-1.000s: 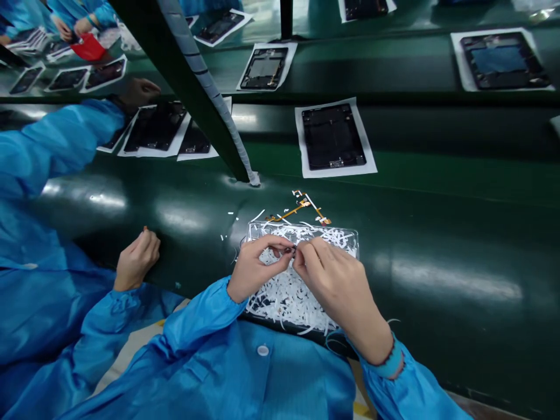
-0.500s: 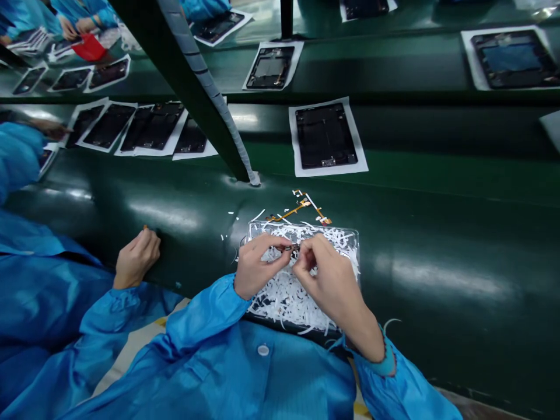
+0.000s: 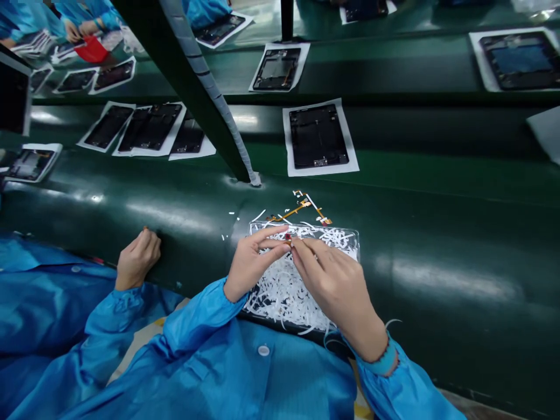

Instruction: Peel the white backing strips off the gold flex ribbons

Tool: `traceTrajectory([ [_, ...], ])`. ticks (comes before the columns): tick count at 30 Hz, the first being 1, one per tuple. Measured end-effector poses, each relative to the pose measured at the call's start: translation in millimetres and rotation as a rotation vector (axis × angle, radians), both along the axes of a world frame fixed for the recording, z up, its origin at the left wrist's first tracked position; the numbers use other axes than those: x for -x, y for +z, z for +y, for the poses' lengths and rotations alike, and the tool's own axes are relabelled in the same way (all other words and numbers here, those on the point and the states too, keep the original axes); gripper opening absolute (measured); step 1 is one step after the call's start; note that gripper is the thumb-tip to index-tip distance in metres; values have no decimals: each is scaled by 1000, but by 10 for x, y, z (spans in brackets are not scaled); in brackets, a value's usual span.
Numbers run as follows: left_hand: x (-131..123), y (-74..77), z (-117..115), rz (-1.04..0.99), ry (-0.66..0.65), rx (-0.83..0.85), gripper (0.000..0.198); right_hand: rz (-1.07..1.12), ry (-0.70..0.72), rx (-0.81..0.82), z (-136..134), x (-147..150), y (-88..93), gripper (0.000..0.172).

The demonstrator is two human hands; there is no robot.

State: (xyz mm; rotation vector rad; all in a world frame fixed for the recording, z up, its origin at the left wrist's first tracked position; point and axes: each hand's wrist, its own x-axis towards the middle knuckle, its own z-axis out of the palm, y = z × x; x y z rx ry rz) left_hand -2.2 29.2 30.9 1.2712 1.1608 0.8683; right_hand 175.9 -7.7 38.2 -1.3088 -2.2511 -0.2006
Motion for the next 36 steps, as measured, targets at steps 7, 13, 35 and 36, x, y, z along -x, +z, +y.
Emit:
traceTrajectory([
  [7,9,6,-47,55,-23,25,44,-62,-65,-80,-15,49,-71,24],
  [13,28,8,-46,142,-82,-54,42,-151,-145,-78,54,131,-131,7],
  [35,2402,-591,680,781,697,-240,32,-260,49,399,1137,-237,-400,29],
  [36,2382,-601,660,827,702,-288,34,-313,105,370,1172,-183,-429,28],
])
